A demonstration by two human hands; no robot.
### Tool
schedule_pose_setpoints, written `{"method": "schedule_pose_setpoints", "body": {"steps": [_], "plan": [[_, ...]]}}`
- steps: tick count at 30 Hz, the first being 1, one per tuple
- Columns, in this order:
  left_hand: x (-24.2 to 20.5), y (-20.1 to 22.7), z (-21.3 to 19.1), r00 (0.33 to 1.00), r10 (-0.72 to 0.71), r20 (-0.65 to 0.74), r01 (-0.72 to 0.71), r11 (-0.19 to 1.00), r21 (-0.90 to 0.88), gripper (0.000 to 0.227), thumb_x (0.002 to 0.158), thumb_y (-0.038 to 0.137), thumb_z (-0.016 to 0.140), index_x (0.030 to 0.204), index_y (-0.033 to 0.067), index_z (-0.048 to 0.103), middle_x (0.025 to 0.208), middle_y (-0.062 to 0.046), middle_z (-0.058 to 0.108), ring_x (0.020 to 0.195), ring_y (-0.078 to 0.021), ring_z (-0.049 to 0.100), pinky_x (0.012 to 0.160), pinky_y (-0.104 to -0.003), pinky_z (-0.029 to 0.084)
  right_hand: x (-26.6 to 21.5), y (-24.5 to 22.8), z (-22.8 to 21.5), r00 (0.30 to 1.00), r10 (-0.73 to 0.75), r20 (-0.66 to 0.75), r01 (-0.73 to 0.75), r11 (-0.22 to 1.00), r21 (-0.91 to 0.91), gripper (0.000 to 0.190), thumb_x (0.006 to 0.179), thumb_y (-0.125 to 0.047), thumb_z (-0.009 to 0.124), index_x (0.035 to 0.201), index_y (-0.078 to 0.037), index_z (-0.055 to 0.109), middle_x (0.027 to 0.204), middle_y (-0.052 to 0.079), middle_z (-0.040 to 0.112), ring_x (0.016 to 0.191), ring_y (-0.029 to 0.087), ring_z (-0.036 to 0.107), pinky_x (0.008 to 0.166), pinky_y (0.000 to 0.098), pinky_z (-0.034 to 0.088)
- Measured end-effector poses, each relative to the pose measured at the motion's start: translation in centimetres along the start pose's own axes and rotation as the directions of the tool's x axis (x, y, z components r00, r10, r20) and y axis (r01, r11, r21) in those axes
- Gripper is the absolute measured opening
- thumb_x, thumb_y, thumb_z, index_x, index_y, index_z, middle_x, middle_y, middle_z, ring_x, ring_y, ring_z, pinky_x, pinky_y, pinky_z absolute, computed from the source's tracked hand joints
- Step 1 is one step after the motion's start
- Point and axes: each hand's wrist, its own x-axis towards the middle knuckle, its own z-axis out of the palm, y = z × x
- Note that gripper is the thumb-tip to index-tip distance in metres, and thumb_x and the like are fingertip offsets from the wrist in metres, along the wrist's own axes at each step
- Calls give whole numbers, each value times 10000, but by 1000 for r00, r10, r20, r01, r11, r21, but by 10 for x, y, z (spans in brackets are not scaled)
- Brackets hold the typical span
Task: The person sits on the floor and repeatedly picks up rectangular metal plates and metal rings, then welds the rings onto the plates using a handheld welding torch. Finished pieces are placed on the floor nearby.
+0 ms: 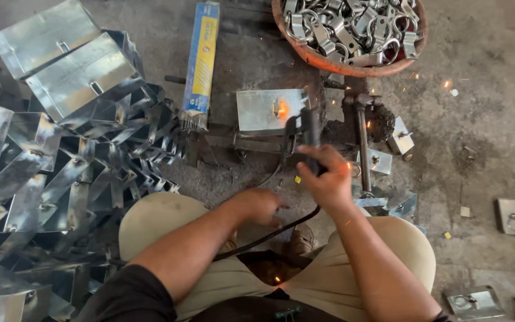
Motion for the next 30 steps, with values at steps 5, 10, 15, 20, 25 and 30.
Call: {"method": "schedule_pose_setpoints", "body": {"steps": [5,10,15,20,25,30], "plan": [[17,1,7,978,-119,172,98,987,123,723,787,465,808,1414,184,581,1347,-124,643,1246,-337,603,1025,-484,482,-8,-22,26,939,-341,28,334,896,-291,295,757,-112,765,1042,-181,801,850,75,633,709,243,664,635,358,550],[19,-4,-14,976,-179,127,175,984,36,683,807,436,777,1411,204,561,1291,-130,682,1205,-336,638,982,-470,521,-1,-30,34,958,-268,97,285,887,-363,298,759,-118,762,1048,-180,804,820,92,619,693,283,650,624,395,537],[13,-8,-20,993,-94,73,96,995,-24,691,801,405,787,1405,167,553,1244,-169,704,1161,-347,669,969,-466,528,2,-31,41,977,-193,94,214,889,-405,314,759,-139,744,1064,-192,798,786,105,602,688,303,637,637,423,528],[28,-23,-3,997,-53,49,57,995,-81,773,758,411,832,1419,159,520,1188,-193,703,1114,-361,668,958,-470,516,2,-32,43,980,-183,77,197,854,-481,330,757,-179,735,1083,-213,775,800,109,607,720,327,644,665,444,531],[40,-33,10,997,-26,77,21,998,55,575,865,518,784,1234,80,734,1172,-185,769,1083,-316,733,961,-441,564,2,-36,47,985,-152,82,172,823,-541,319,765,-188,728,1076,-235,784,792,112,614,726,330,656,685,448,542],[38,-34,6,998,18,59,-13,997,-76,805,761,439,778,1487,209,516,1185,-199,719,1082,-351,689,958,-459,528,4,-35,47,976,-203,85,216,818,-532,309,775,-208,737,1080,-223,781,829,114,636,773,343,664,708,451,546]]}}
